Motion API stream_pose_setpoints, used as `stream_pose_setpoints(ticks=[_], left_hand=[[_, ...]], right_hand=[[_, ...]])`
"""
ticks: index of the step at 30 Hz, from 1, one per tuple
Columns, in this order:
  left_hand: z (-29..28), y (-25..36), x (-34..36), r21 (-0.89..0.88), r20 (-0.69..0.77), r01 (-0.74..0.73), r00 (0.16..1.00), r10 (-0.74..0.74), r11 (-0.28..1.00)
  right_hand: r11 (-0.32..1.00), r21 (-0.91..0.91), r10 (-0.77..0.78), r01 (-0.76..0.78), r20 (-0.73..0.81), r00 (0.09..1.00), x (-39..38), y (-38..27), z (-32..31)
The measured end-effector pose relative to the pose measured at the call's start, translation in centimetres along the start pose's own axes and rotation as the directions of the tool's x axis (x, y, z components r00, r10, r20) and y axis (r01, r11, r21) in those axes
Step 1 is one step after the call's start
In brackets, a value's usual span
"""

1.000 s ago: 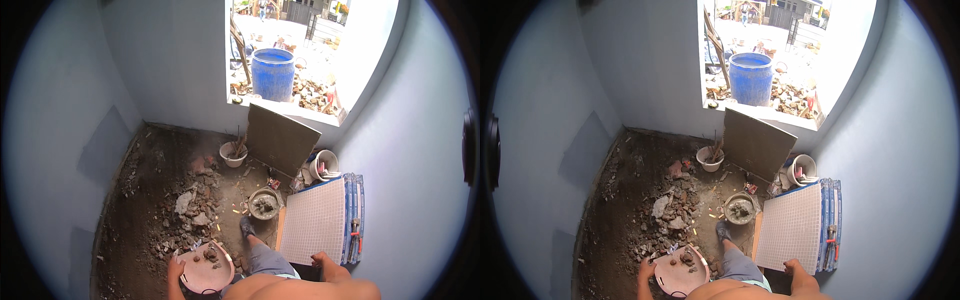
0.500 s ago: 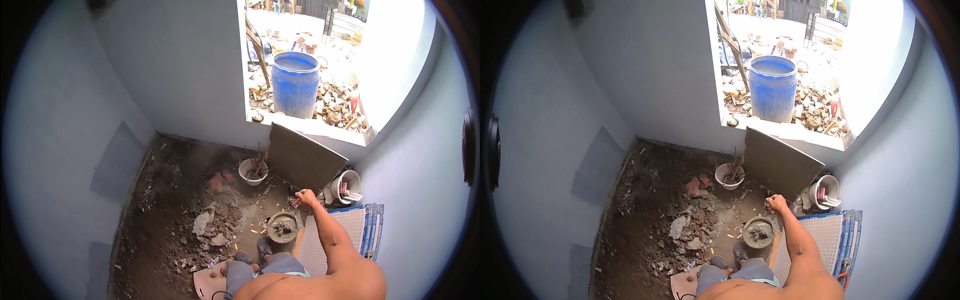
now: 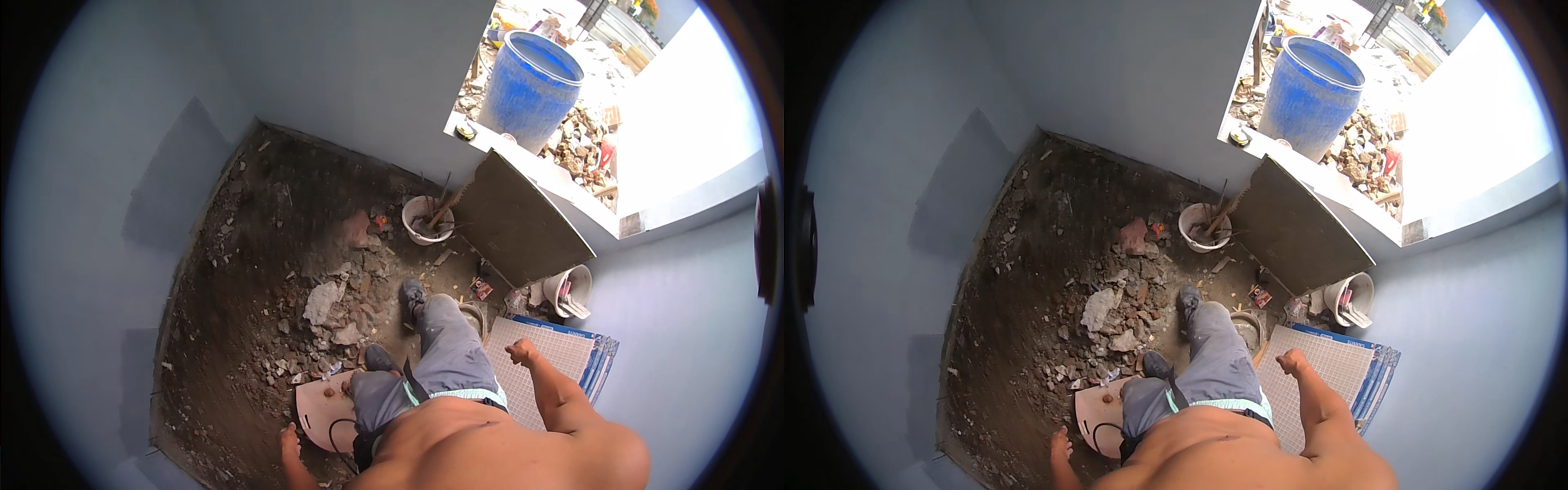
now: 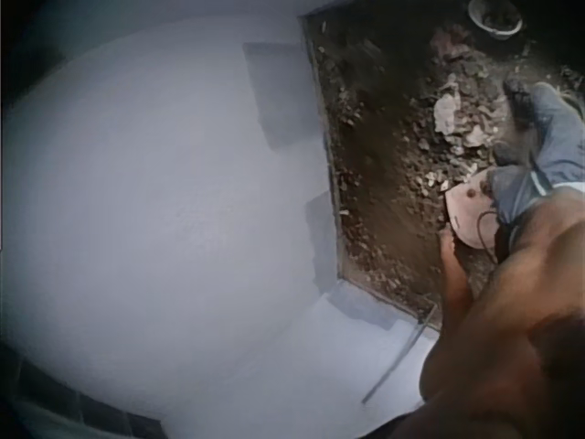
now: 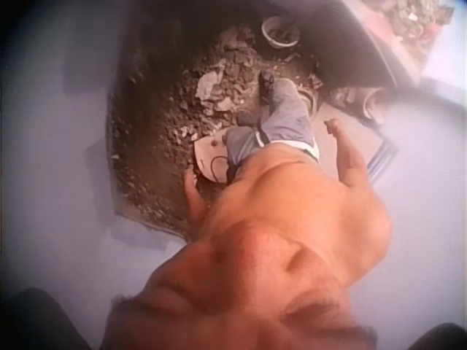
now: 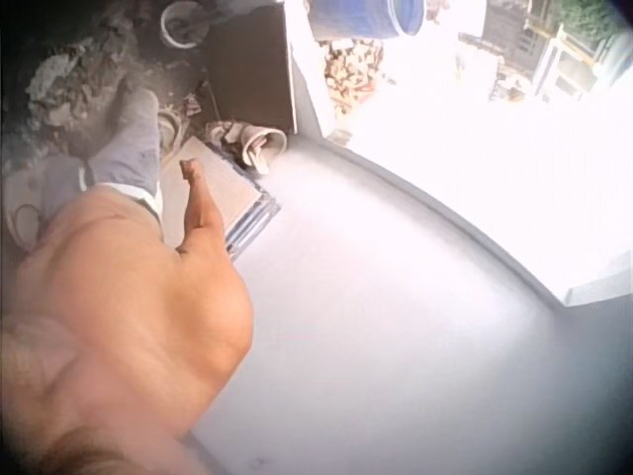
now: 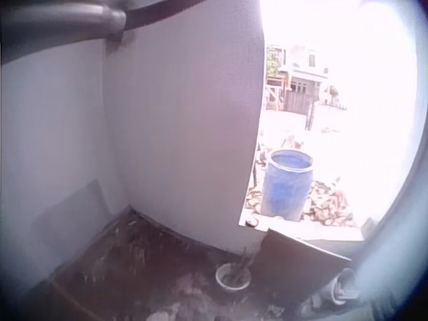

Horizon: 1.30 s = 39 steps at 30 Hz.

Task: The person spreads cement on the floor using a trowel, then places a large floor tile onto the prepared area. They use a rubber mallet to tap the tile into place, ensuring it is level and secure.

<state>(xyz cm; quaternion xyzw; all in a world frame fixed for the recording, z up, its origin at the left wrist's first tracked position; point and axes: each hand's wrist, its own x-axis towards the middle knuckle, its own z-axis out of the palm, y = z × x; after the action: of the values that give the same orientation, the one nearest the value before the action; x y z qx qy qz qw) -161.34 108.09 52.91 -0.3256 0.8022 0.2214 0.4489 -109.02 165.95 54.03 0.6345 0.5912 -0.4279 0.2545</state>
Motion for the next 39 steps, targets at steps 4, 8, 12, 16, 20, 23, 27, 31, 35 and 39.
stream_pose_setpoints(ticks=[4, 8, 12, 16, 20, 23, 27, 31, 35, 39], left_hand=[[2.7, 6.3, -3.9, -0.009, -0.067, -0.034, 0.997, 0.034, 0.999], [7.8, 8.0, -4.2, 0.028, -0.160, -0.192, 0.968, 0.194, 0.981], [14.7, 15.3, -14.5, 0.186, -0.116, -0.130, 0.981, 0.153, 0.974], [22.3, 20.3, -15.2, 0.306, -0.083, -0.032, 0.995, 0.061, 0.951], [28.2, 25.3, -15.1, 0.328, 0.024, -0.020, 1.000, 0.012, 0.945], [31.9, 25.5, -14.7, 0.267, 0.067, 0.002, 0.998, -0.021, 0.964], [34.5, 26.0, -14.1, 0.187, 0.115, 0.040, 0.991, -0.062, 0.981], [35.1, 24.6, -14.6, 0.099, 0.090, 0.031, 0.995, -0.040, 0.995], [34.8, 22.3, -14.8, 0.010, 0.080, 0.053, 0.995, -0.054, 0.999], [34.4, 17.4, -15.4, -0.141, 0.074, -0.010, 0.997, 0.021, 0.990]], right_hand=[[0.902, -0.382, -0.203, 0.200, 0.032, 0.979, 6.9, -2.1, -1.9], [0.779, -0.541, -0.309, 0.315, 0.105, 0.945, 17.7, -14.2, -6.1], [0.715, -0.582, -0.463, 0.388, 0.023, 0.886, 37.0, -22.6, -9.1], [0.478, -0.807, -0.538, 0.348, 0.044, 0.842, 48.9, -35.1, -11.5], [-0.042, -0.964, -0.723, 0.261, 0.210, 0.658, 61.5, -35.3, -13.8], [-0.061, -0.957, -0.521, 0.284, 0.273, 0.808, 63.7, -36.7, -13.4], [-0.124, -0.971, -0.529, 0.202, 0.237, 0.815, 64.8, -34.6, -13.0], [-0.057, -0.933, -0.493, 0.356, 0.336, 0.803, 61.5, -35.5, -12.4], [-0.085, -0.905, -0.284, 0.416, 0.422, 0.861, 53.4, -39.8, -10.5], [-0.093, -0.937, -0.047, 0.336, 0.342, 0.939, 51.5, -41.1, -10.9]])
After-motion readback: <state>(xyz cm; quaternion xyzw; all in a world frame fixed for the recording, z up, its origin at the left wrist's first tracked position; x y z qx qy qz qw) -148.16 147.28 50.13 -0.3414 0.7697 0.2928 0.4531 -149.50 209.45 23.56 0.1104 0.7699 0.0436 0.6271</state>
